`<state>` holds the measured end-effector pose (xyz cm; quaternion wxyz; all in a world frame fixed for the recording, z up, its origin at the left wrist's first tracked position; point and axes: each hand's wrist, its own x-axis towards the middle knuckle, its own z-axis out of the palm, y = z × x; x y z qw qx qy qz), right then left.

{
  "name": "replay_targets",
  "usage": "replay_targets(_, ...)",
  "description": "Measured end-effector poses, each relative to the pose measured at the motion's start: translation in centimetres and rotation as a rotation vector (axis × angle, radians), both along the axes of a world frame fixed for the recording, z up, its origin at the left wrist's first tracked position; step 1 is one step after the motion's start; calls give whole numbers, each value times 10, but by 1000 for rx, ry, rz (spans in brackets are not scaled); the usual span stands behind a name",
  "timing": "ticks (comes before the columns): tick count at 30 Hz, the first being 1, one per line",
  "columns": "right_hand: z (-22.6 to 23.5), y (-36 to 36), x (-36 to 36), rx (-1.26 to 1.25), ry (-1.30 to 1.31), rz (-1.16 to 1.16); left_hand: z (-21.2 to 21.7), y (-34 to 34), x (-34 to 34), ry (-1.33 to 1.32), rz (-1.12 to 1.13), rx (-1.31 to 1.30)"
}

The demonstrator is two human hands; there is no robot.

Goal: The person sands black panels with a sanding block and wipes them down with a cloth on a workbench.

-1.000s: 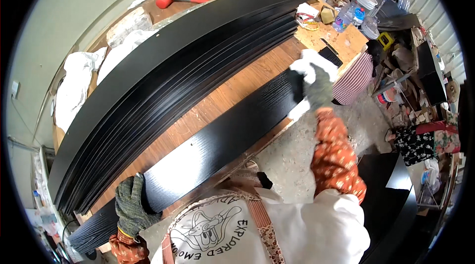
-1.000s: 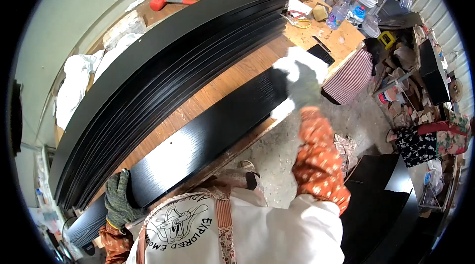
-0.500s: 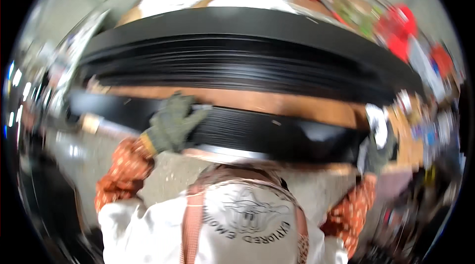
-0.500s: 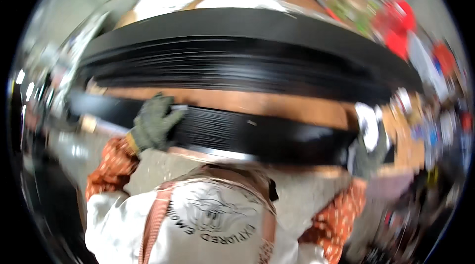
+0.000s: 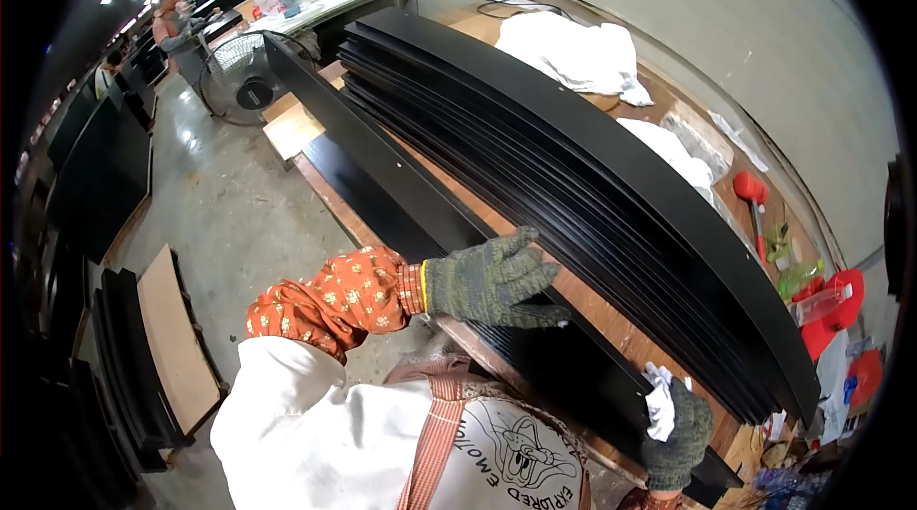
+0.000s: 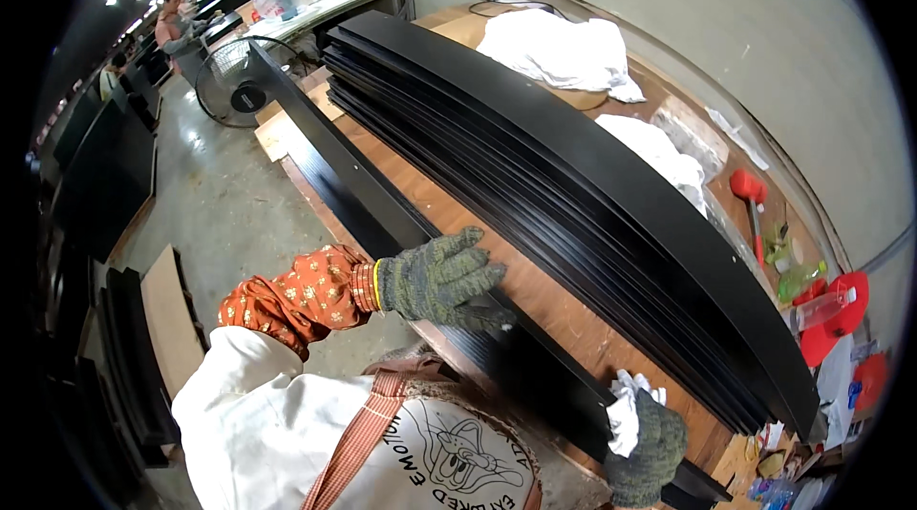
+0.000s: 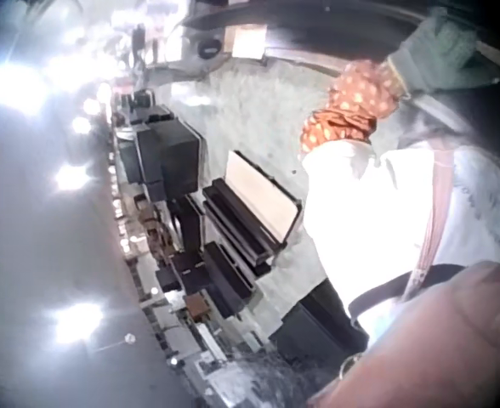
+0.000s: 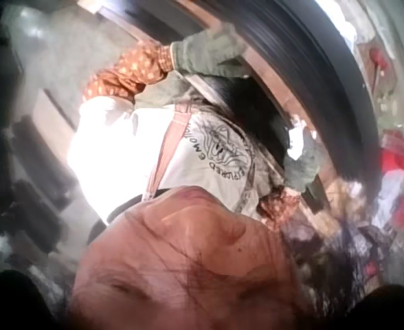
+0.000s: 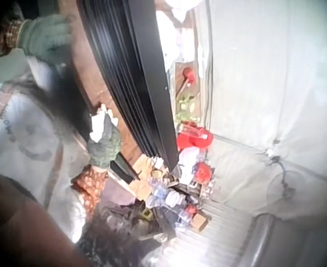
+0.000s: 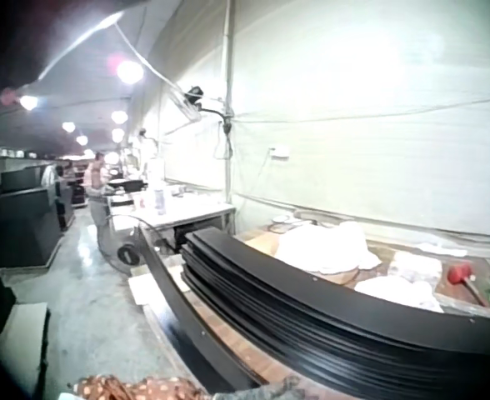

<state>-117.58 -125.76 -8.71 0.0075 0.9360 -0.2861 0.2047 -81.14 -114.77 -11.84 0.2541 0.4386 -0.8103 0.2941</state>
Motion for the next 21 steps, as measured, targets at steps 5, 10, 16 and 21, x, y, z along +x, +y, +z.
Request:
replay_targets(5, -29, -22, -34, 277, -146, -120, 17, -23, -8, 123, -105, -47)
replay_targets(10, 2, -11, -14, 76, 157, -240, -1, -32, -3, 94, -116, -51)
replay_targets(16, -15, -21, -25, 181, 145, -63, -38, -35, -10, -57, -108, -86)
replay_targets(21, -8, -16, -6, 438, 154, -133, -56, -27, -18, 97, -97, -210)
